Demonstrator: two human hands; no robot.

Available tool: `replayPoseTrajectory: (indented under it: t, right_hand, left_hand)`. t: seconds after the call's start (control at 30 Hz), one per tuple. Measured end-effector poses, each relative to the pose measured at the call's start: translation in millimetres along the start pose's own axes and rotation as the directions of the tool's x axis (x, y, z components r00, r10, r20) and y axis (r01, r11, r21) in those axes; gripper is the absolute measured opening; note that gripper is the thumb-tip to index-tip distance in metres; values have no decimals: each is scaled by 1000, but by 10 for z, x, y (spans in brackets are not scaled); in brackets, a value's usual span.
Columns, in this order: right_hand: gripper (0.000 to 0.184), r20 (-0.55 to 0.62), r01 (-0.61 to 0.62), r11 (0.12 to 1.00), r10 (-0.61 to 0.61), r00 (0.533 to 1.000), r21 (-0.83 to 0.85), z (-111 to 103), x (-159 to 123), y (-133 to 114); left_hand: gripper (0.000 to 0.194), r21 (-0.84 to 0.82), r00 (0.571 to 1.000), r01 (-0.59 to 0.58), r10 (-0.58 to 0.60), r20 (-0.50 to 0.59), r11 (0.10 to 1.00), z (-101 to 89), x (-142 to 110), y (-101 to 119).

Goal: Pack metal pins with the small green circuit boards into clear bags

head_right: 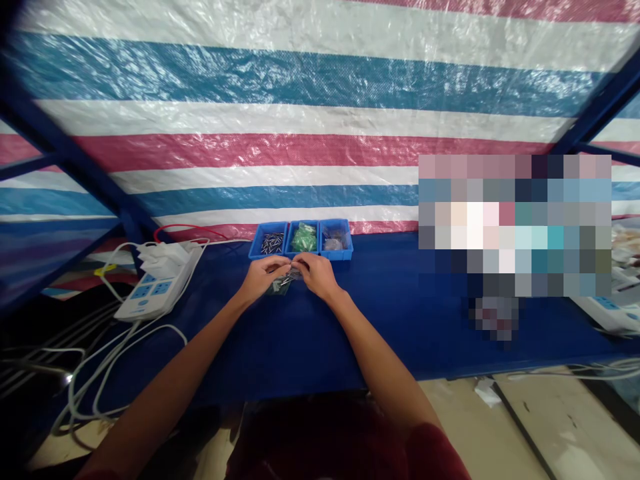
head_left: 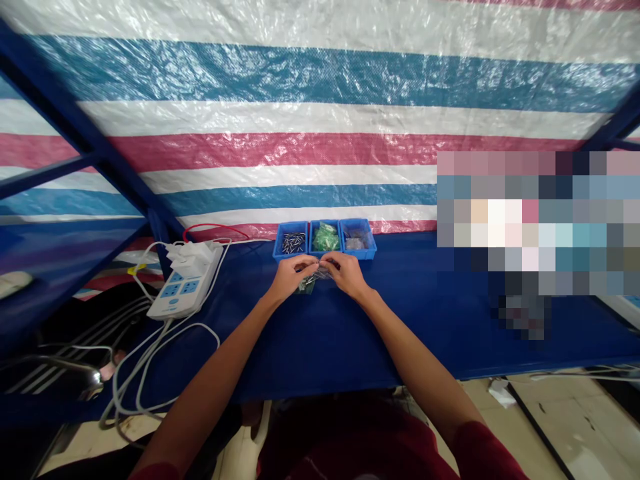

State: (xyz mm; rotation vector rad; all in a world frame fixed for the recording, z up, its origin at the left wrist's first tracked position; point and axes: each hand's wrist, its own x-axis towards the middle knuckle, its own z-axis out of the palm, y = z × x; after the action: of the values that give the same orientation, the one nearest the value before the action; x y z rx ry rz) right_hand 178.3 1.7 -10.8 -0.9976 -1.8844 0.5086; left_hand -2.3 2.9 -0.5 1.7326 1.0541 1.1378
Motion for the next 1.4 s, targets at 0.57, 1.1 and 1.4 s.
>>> replayPoseTrajectory:
  t: [0.57, 1.1, 1.4]
  right_hand:
    - [30, 163, -375, 663, 360, 918, 648, -17, 53, -12]
    - [17, 146, -394, 743, 545, 826, -542, -251, 24, -45]
    - [9, 205, -320, 727, 532, 821, -607, -100, -24, 5]
  left_hand:
    - [36, 156, 908, -24, 87, -410, 987, -16, -10, -16]
    - [35, 372, 915, -55, 196, -354, 927, -23, -39, 54]
    - [34, 377, 920, -78, 213, -330, 923, -7, -39, 40]
